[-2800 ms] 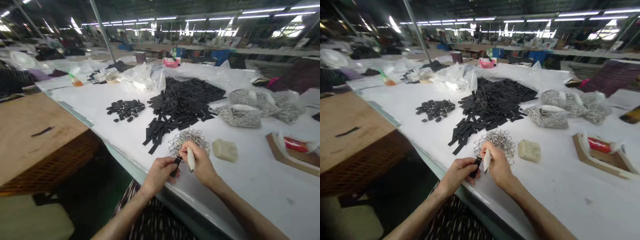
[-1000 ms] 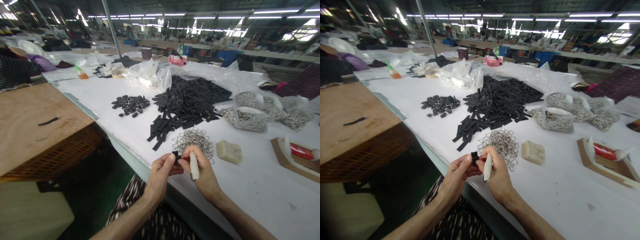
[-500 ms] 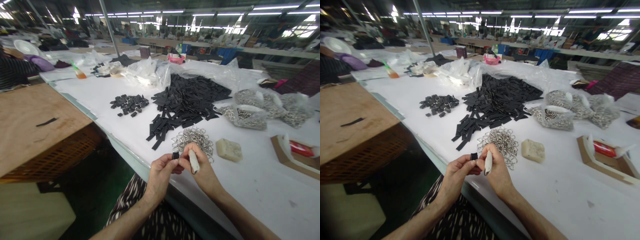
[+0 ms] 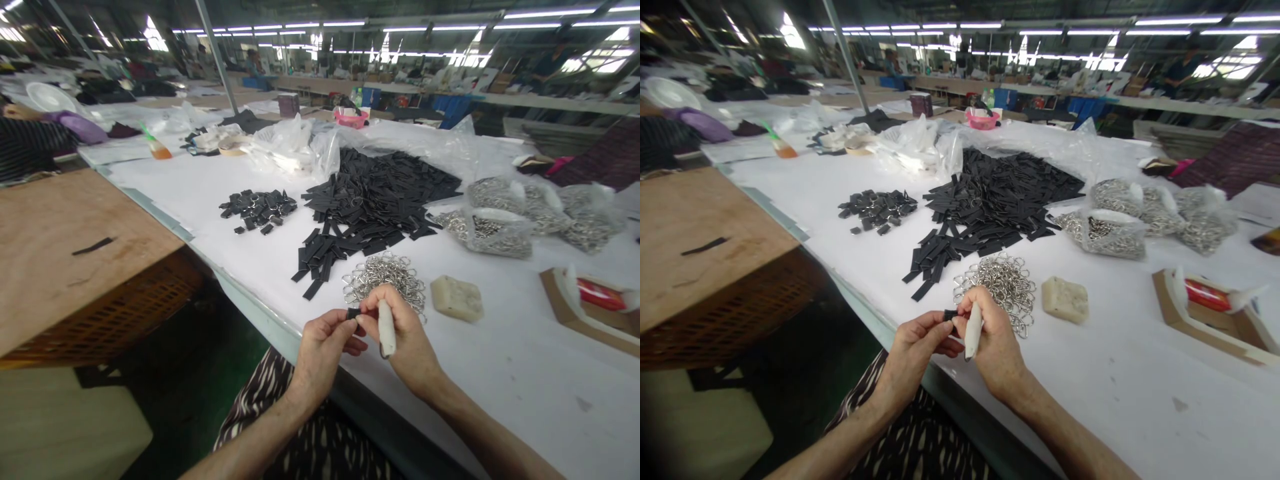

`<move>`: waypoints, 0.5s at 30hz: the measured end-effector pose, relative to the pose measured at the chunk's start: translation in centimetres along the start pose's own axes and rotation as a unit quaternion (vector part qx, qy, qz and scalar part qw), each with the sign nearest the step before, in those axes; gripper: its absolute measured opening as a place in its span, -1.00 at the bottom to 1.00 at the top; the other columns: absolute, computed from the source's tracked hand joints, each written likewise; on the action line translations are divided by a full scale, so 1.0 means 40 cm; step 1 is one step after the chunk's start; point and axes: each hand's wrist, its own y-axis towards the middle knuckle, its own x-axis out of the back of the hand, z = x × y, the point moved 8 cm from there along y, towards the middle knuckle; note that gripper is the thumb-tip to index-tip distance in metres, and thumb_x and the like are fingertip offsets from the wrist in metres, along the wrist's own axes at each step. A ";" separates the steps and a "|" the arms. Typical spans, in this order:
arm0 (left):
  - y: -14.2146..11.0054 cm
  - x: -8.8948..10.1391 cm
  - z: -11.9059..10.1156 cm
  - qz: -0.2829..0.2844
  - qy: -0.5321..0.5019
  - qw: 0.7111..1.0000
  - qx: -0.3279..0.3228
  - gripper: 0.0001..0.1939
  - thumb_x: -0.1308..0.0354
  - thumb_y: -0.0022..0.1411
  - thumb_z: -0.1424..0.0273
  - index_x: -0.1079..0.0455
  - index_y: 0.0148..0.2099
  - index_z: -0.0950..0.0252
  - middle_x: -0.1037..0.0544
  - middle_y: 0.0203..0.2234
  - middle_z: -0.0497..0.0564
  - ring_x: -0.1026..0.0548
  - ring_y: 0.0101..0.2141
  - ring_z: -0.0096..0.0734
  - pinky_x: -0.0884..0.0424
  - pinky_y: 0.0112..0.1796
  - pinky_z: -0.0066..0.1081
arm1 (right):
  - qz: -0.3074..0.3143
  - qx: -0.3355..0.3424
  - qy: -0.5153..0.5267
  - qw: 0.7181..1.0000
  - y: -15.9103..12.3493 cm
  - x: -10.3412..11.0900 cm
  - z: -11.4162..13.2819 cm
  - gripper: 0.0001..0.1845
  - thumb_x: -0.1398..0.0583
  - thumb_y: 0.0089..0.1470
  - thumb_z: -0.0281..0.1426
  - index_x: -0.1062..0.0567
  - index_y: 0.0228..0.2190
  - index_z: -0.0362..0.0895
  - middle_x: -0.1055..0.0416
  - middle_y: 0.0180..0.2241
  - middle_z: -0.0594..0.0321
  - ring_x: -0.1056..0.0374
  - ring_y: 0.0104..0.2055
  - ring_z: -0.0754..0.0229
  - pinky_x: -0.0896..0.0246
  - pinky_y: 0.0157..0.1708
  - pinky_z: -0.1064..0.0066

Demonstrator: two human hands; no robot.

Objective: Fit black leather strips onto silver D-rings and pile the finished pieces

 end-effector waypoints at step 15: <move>0.009 -0.014 -0.045 0.057 0.089 0.994 -0.016 -0.82 -0.11 0.05 0.39 -0.50 -0.32 0.32 -0.42 -0.59 -0.03 -0.33 -0.57 -0.45 -0.23 -0.68 -0.55 | -0.012 0.005 -0.004 1.000 0.011 0.019 0.013 -0.85 -0.12 -0.07 -0.54 -0.25 -0.45 -0.08 -0.27 -0.47 0.36 -0.18 -0.46 0.28 -0.09 -0.47 0.44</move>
